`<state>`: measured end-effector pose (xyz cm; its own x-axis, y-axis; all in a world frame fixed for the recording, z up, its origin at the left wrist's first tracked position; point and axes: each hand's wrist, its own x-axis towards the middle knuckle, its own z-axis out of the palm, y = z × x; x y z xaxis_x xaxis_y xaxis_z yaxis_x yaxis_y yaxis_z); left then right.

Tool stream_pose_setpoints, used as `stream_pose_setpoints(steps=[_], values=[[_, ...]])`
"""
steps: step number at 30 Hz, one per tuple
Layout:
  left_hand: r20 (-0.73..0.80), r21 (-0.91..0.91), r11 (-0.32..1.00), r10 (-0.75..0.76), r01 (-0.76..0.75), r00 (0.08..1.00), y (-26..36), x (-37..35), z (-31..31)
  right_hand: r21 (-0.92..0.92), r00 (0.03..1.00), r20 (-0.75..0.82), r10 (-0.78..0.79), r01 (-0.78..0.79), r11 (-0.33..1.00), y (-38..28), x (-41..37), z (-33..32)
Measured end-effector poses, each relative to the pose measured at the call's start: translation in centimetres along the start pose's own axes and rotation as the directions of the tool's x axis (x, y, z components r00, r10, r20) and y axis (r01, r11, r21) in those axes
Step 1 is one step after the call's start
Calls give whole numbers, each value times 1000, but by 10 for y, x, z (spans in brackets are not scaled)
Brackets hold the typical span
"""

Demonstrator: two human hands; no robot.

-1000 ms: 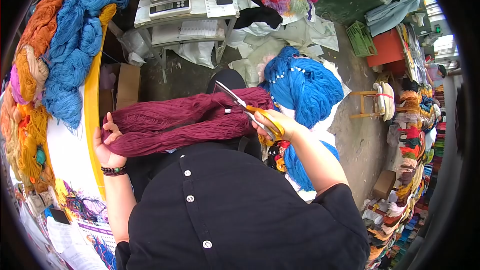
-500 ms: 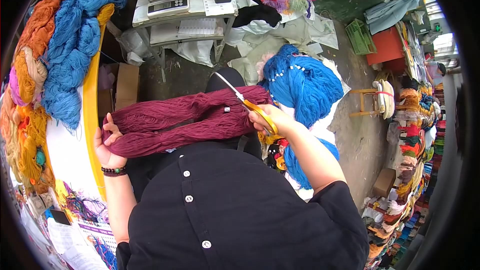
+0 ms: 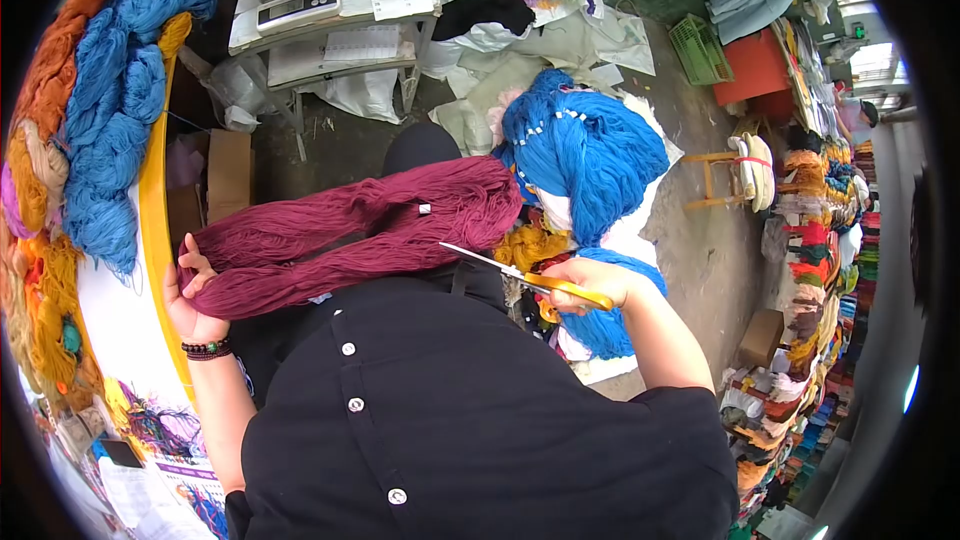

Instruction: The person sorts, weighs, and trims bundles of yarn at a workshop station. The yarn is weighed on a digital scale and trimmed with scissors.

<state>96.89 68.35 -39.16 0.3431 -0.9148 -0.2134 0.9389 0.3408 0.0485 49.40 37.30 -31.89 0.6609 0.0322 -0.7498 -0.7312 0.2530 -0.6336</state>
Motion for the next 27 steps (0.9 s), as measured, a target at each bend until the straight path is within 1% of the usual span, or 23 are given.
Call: stream_pose_setpoints(steps=[2,6,9,12,14,15,17,18,21,25,27], values=[[-1,4,1000,-3,3,1000,1,0,1,-126,998,-49,48,-53,991,1,0,1],[3,17,1000,-10,10,1000,-1,1,3,-102,996,-81,42,-50,994,6,2,1],[4,8,1000,-16,16,1000,-1,0,3,-82,998,-42,50,-53,995,6,5,-2],[4,8,1000,-14,14,1000,-2,-1,3,-120,1000,8,18,-17,993,2,11,-4],[-2,-1,1000,-9,9,1000,-1,-1,2,-84,988,116,-99,109,990,3,15,-8],[-7,-13,1000,-8,8,1000,-1,-2,2,-11,985,104,-139,141,990,3,17,-7],[-4,-7,1000,-6,6,1000,0,-2,3,12,974,122,-191,191,982,3,21,-13],[-3,-2,1000,-7,7,1000,0,-2,3,5,978,130,-166,167,986,3,21,-16],[-11,-10,1000,-5,5,1000,-2,-2,4,69,980,96,-173,166,984,0,20,-19],[-14,-29,1000,-7,7,1000,-2,-2,5,99,984,44,-171,166,981,-8,17,-15],[-24,-23,1000,5,-6,1000,-4,-2,8,20,997,-40,-70,71,997,-15,17,-12]])
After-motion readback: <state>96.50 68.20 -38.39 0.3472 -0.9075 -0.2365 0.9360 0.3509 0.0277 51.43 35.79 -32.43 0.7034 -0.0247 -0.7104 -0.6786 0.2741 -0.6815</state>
